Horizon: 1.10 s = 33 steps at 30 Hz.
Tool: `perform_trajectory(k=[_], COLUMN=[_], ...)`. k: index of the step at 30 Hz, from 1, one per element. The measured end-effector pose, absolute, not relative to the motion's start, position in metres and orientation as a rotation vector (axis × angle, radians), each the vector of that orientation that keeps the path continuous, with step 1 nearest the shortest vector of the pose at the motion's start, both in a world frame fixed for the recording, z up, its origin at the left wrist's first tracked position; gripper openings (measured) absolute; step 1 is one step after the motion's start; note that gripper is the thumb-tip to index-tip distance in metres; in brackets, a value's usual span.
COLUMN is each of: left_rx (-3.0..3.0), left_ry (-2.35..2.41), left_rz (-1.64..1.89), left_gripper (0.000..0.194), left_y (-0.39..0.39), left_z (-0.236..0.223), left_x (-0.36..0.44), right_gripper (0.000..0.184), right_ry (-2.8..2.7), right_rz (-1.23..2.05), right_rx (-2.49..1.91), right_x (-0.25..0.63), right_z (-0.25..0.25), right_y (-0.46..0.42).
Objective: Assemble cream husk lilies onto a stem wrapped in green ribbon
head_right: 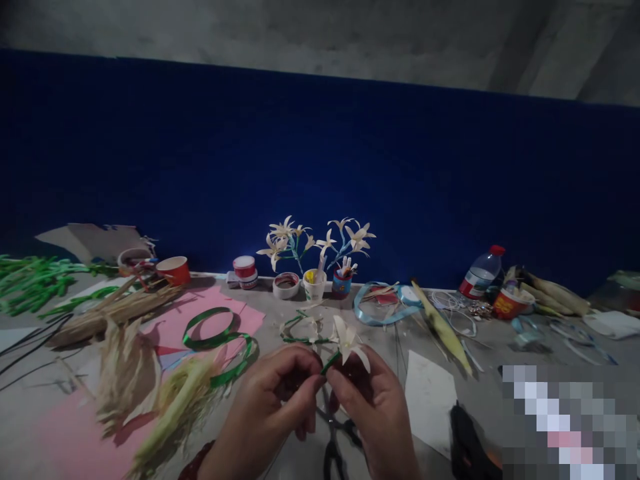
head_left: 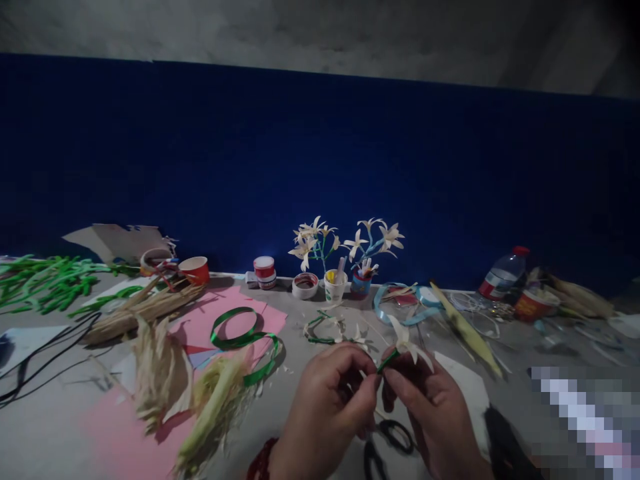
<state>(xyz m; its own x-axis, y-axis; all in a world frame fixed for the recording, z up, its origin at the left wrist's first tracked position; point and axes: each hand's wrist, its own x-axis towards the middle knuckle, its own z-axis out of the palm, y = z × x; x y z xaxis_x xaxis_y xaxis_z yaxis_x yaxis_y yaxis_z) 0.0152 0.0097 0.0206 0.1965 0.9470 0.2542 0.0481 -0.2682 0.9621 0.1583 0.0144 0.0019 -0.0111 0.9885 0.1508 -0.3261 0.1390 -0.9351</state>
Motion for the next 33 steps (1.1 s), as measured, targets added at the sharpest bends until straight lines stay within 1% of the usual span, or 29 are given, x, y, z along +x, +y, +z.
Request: perform_trajectory(k=[10, 19, 22, 28, 33], left_rx=[1.368, 1.476, 1.462, 1.197, 1.107], left_ry=[0.941, 1.049, 1.054, 0.976, 0.912], left_rz=[1.219, 1.219, 1.207, 1.113, 1.115], left_gripper=[0.011, 0.01, 0.012, 0.018, 0.025], left_y=[0.008, 0.006, 0.007, 0.009, 0.01], left_z=[0.006, -0.005, -0.007, -0.004, -0.003], left_x=[0.022, 0.019, 0.02, 0.021, 0.02], right_gripper=[0.027, 0.025, 0.025, 0.029, 0.031], right_ry=[-0.966, -1.029, -1.047, -1.055, -1.027], right_rz=[1.273, 1.188, 1.181, 1.184, 1.172], right_rx=[-0.968, -1.008, -1.023, -1.043, -1.029], right_x=[0.159, 0.164, 0.163, 0.161, 0.156], right_z=[-0.011, -0.02, -0.021, -0.017, -0.016], right_y=[0.018, 0.021, 0.021, 0.02, 0.019])
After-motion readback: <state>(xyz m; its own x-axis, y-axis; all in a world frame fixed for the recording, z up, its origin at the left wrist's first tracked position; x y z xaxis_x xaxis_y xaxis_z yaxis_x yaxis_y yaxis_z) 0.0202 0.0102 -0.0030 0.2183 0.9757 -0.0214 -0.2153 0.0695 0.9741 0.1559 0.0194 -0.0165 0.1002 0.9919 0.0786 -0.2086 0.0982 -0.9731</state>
